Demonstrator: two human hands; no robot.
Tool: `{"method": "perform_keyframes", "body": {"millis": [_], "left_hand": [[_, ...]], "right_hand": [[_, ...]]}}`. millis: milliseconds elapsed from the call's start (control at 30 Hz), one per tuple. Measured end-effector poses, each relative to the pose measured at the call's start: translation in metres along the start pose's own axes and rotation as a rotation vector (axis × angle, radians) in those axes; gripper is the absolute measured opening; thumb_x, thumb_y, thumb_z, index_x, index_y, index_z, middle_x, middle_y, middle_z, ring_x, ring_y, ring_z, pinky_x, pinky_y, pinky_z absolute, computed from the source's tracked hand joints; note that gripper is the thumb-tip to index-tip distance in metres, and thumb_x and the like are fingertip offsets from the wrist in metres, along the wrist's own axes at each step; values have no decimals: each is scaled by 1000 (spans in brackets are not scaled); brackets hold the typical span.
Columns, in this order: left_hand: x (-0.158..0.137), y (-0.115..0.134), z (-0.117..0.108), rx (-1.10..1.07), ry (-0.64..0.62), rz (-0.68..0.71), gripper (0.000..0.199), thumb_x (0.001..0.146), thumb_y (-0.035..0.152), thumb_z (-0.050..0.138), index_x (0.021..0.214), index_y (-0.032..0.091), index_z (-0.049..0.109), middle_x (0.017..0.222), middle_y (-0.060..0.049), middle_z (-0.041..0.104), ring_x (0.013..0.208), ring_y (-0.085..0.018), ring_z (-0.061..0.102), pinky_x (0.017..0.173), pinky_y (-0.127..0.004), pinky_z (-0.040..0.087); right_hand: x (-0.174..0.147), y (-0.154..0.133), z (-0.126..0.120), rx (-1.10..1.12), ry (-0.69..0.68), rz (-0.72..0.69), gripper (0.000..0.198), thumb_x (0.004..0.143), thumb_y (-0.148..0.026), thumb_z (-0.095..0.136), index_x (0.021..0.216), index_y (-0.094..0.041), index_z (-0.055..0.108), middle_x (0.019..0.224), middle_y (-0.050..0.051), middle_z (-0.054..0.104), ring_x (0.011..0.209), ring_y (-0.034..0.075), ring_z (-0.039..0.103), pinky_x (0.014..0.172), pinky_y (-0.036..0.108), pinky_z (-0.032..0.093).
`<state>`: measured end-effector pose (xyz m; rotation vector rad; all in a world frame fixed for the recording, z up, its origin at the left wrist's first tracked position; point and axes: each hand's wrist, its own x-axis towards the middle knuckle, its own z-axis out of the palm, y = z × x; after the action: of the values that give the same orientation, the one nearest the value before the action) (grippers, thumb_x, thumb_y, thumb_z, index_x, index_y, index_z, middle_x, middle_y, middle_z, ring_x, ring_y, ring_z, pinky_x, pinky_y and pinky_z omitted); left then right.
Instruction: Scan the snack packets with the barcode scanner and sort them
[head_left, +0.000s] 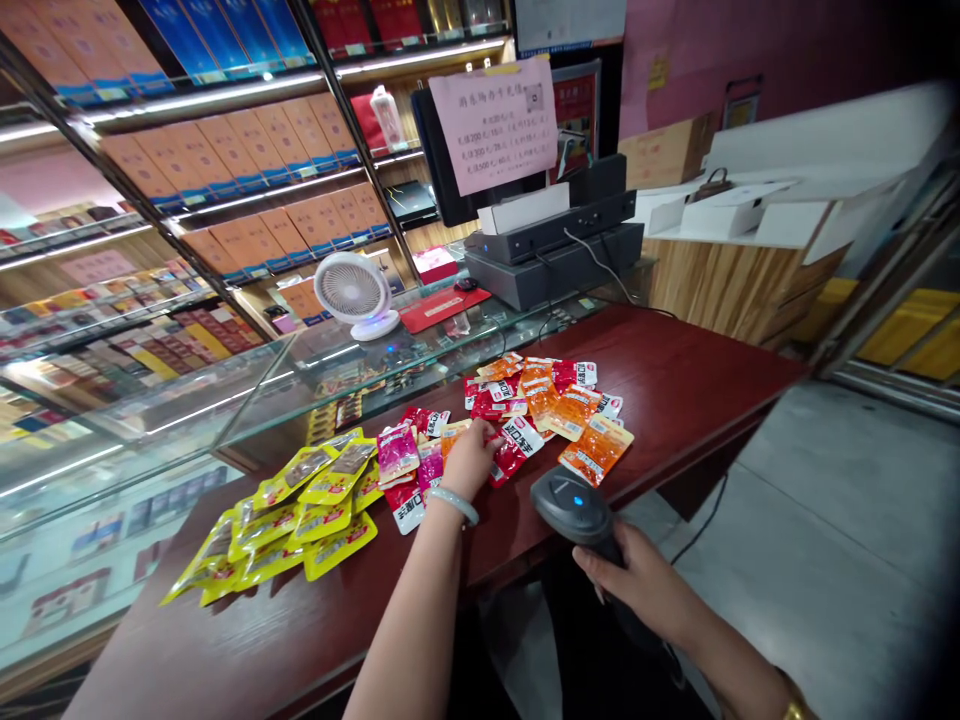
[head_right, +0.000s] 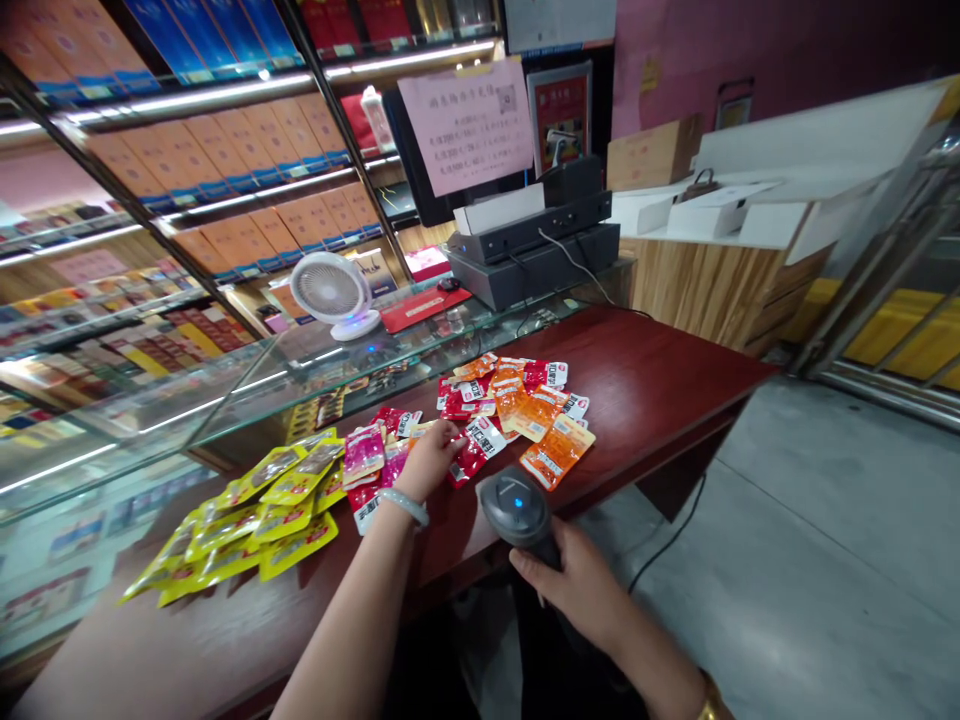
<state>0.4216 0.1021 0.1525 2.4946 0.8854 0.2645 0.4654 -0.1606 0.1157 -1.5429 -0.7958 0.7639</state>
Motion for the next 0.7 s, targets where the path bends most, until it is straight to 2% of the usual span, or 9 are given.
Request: {"method": "perform_keyframes", "body": {"millis": [200, 367, 433, 500, 567, 633, 700], "left_hand": [[-10, -19, -2, -148, 109, -68, 8, 88, 23, 58, 95, 20, 58, 82, -2, 69, 74, -16, 64, 69, -26, 47], [-13, -31, -1, -173, 199, 6, 13, 88, 17, 57, 100, 18, 61, 101, -9, 72, 94, -20, 68, 85, -31, 51], [-15, -35, -4, -182, 211, 2, 14, 89, 17, 56, 101, 18, 62, 102, -9, 72, 94, -20, 68, 85, -32, 52], [-18, -41, -14, -162, 223, -32, 14, 90, 21, 55, 101, 19, 63, 101, -9, 72, 92, -20, 69, 83, -31, 52], [-21, -47, -31, -96, 266, -125, 15, 91, 25, 54, 102, 19, 63, 97, -9, 73, 90, -22, 68, 81, -33, 51], [-24, -53, -50, 34, 362, -252, 20, 92, 30, 52, 106, 20, 63, 98, -11, 72, 94, -26, 67, 83, -38, 50], [-25, -52, -63, 195, 516, -335, 29, 90, 34, 54, 114, 21, 62, 109, -14, 70, 108, -32, 63, 92, -45, 46]], "right_hand": [[3, -13, 14, -21, -76, -29, 33, 86, -48, 66, 96, -17, 67, 70, 1, 62, 58, 15, 53, 57, 27, 49], [5, -21, 24, -18, -146, -39, 28, 85, -43, 68, 94, -16, 65, 70, 1, 62, 57, 14, 50, 55, 24, 47], [6, -22, 27, -11, -165, -37, 27, 85, -42, 69, 91, -16, 64, 70, 0, 61, 56, 13, 49, 54, 24, 46], [7, -22, 29, -11, -173, -33, 26, 84, -41, 69, 90, -17, 63, 70, 0, 60, 56, 13, 48, 55, 24, 45], [8, -20, 29, -15, -166, -33, 26, 85, -42, 68, 89, -17, 63, 71, 1, 61, 57, 13, 49, 56, 25, 46], [9, -18, 27, -22, -149, -40, 27, 86, -43, 66, 92, -16, 64, 73, 2, 62, 60, 15, 51, 58, 26, 47], [10, -16, 23, -38, -125, -51, 30, 86, -45, 66, 96, -16, 65, 77, 3, 64, 65, 17, 55, 62, 27, 49]]}}
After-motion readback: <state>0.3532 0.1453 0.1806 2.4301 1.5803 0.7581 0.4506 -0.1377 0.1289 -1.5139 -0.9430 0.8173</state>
